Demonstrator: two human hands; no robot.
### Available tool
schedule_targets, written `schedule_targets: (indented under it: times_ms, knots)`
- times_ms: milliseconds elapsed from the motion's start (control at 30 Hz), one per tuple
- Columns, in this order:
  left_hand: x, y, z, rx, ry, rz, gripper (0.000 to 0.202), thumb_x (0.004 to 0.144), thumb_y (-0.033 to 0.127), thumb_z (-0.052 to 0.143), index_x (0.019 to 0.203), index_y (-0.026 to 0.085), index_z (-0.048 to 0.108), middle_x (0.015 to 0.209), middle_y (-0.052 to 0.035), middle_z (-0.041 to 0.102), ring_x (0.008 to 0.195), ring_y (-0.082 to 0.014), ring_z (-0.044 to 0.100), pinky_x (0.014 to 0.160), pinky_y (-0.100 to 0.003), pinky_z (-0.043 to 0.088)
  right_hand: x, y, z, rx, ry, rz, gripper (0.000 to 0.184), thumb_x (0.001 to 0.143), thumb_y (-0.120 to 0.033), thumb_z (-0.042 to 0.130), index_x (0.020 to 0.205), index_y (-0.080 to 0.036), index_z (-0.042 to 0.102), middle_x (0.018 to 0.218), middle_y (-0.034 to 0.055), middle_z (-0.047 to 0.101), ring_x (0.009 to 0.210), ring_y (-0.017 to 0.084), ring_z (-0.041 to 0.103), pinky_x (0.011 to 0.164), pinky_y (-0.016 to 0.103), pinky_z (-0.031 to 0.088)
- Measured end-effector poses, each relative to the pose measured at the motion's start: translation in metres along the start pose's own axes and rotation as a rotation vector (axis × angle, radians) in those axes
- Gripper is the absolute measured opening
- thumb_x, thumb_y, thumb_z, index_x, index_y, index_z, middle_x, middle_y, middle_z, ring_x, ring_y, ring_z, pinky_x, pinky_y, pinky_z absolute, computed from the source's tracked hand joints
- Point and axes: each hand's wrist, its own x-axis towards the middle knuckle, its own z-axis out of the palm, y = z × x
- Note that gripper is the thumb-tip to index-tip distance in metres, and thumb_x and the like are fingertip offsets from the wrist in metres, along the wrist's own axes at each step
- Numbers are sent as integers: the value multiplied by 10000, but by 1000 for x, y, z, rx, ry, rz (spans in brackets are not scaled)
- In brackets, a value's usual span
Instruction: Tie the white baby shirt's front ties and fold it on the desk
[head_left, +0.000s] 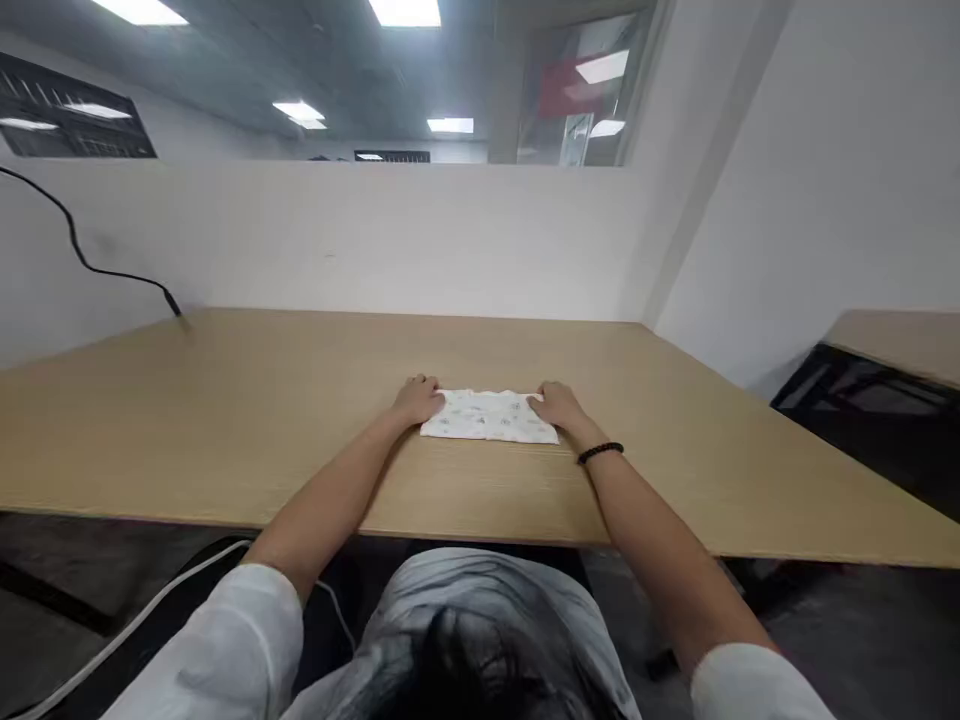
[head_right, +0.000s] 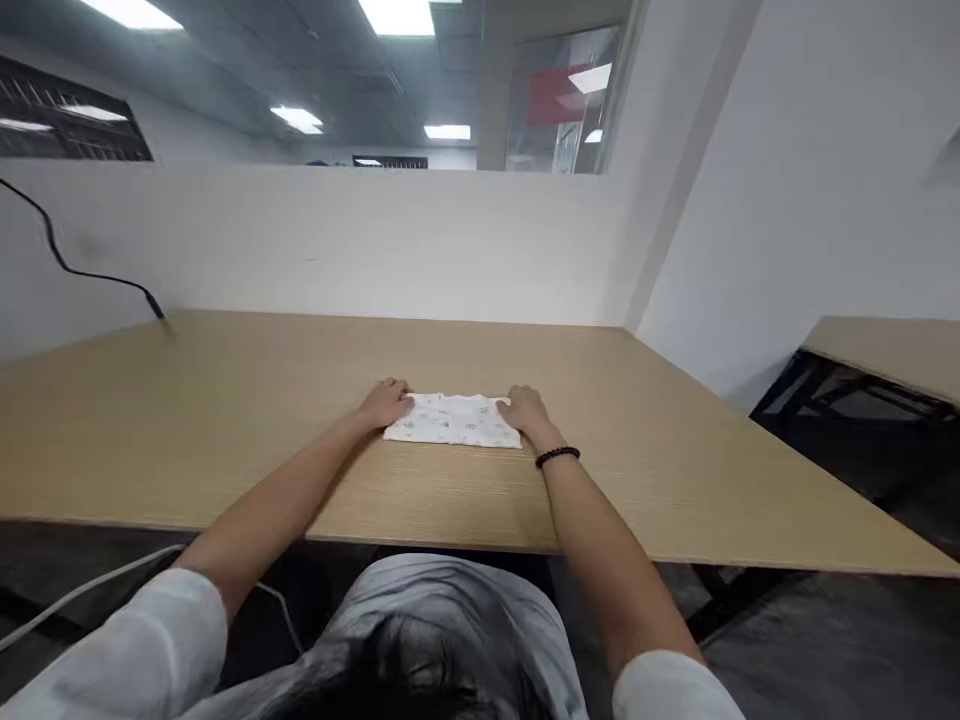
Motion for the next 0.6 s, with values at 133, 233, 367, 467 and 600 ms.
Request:
schedule_targets:
  times_ms: [133,233,367,467,600]
  knots:
    - [1,2,2,-49,-6,5,231,804,182,547,1022,162,620,1149,-151,653,1115,-301,572,938,-360,420,-1,1,2,22,3,26,278,897,-297,575,1100,-114,626,1109,182,693,1035,285,622,790,301,426]
    - [1,2,3,-112,6,-3,233,795,137,541,1016,184,597,1072,-114,679,995,-255,612,839,-319,452,-1,2,5,145,41,54,227,867,-259,604,1062,-144,624,1054,141,702,963,251,631,729,280,430]
    - [3,2,6,-352,83,-39,246,786,126,583,1021,198,565,1056,-84,654,893,-201,616,756,-278,461,2,0,7,449,122,130,225,795,-224,682,1002,-158,626,942,79,692,783,178,626,628,240,429]
    - [5,2,9,-691,159,-118,325,727,90,648,1019,197,556,1058,-78,605,816,-168,610,710,-264,464,4,-1,7,800,130,204,272,736,-205,738,978,-149,625,826,42,674,613,137,599,553,236,438]
    - [10,2,11,-1063,135,-218,423,707,77,702,1075,194,530,946,-51,595,721,-145,613,673,-266,489,5,1,4,1177,106,242,301,638,-164,799,888,-147,633,691,19,660,582,159,625,541,259,481]
